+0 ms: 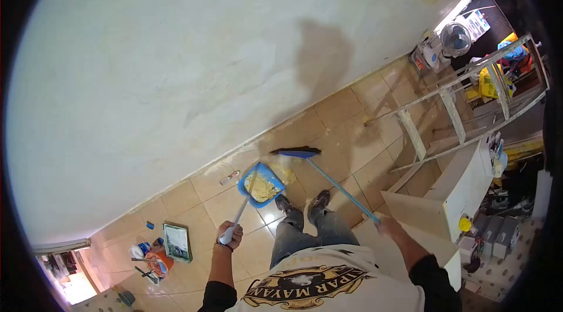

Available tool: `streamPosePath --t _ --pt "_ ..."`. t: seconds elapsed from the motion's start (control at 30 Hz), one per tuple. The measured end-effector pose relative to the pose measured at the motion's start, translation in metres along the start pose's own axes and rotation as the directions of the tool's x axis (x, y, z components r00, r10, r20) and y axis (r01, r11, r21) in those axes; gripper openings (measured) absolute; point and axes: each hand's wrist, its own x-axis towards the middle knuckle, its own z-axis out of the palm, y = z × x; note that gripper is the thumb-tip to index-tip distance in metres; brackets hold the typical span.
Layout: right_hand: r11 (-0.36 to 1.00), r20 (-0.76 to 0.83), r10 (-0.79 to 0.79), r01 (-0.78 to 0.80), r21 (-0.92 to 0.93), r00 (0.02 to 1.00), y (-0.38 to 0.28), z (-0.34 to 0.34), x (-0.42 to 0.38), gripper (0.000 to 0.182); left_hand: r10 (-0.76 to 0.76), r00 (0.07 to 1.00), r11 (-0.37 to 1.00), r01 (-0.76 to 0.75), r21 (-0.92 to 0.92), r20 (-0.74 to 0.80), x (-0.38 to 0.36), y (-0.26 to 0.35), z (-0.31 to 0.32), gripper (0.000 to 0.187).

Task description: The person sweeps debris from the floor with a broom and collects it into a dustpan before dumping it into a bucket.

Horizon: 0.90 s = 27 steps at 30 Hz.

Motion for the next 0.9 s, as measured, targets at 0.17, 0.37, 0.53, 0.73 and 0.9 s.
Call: streamPosePath --t 0.17,0.37,0.53,0.73,0.9 --pt "0.867 0.087 0.226 -0.242 0.436 0.970 0.004 -0.035 -0.052 0.034 0.057 0.997 0.998 -0.057 0.005 -0.046 0.014 0.005 0.015 0.020" --pt "0.837 -0.213 0.293 -0.142 0.529 0.932 0.058 -0.030 0.080 0.036 0.040 0.997 0.999 -0.042 -0.024 -0.073 0.017 -0.008 0.043 0.022" --pt "0.989 -0.341 -0.097 0.052 -0.139 0.935 0.084 -0.046 0.252 0.029 0.059 0.984 0.998 -0.054 0.035 -0.168 0.021 -0.017 0.049 0.020" --pt "0.970 -0.132 -0.241 0.242 -0.010 0.962 0.033 -0.110 0.268 0.013 0.055 0.985 0.997 -0.064 -0.052 -0.162 0.017 -0.035 0.070 0.023" --pt "0.874 -0.242 -0.435 0.342 -0.345 0.867 0.058 -0.067 0.290 0.011 0.008 0.996 0.998 -0.012 -0.056 -0.084 0.023 -0.027 0.060 0.025"
